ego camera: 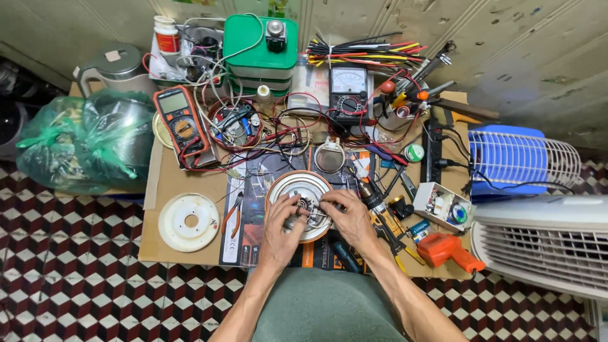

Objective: Repairing or assembling a circular electrical component on a cluttered workbench.

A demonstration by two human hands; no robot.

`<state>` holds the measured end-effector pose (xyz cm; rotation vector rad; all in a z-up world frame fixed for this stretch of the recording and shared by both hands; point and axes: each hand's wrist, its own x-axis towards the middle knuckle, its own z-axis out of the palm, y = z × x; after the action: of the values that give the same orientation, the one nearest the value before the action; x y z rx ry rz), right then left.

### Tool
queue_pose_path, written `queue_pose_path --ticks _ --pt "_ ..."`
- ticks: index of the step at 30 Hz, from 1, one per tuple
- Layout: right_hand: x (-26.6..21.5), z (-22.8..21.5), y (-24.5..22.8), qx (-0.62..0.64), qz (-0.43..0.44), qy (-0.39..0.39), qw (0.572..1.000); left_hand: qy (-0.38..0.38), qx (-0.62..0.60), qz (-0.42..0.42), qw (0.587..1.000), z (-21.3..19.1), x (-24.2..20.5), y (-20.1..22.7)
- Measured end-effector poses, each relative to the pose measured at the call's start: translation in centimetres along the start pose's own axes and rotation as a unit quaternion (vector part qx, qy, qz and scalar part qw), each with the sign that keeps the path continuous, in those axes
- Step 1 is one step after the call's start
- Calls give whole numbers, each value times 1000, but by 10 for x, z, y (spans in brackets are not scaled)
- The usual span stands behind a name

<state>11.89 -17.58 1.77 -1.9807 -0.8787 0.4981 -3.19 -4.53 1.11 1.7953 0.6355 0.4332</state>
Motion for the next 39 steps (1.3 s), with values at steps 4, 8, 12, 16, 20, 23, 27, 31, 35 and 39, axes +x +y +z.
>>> queue_pose_path --ticks 4,8,12,16,20,23,27,31,35,39 --pt "4 4 -1 31 29 8 999 85 64 2 994 22 -11 2" --pt "10 5 -7 38 56 5 998 122 61 30 990 34 -15 1" --pt "19 7 -19 73 152 -18 986 132 88 73 985 36 -18 -1" --pt "19 7 -4 57 133 -30 989 135 100 77 983 35 -20 1" --pt "21 -3 -20 14 74 -55 996 129 114 62 983 35 -21 5" --pt "27 -8 -12 18 50 -97 994 128 127 48 982 38 -19 6" --pt "28 -9 -9 19 54 -118 991 135 128 37 982 37 -18 15" --pt "27 -8 -26 -16 114 -85 990 142 157 46 976 39 -17 8" --pt "24 -6 -24 -80 63 -67 993 133 146 36 980 37 -20 9" --pt "31 -8 -19 -167 -41 -111 979 133 135 41 981 38 -22 8"
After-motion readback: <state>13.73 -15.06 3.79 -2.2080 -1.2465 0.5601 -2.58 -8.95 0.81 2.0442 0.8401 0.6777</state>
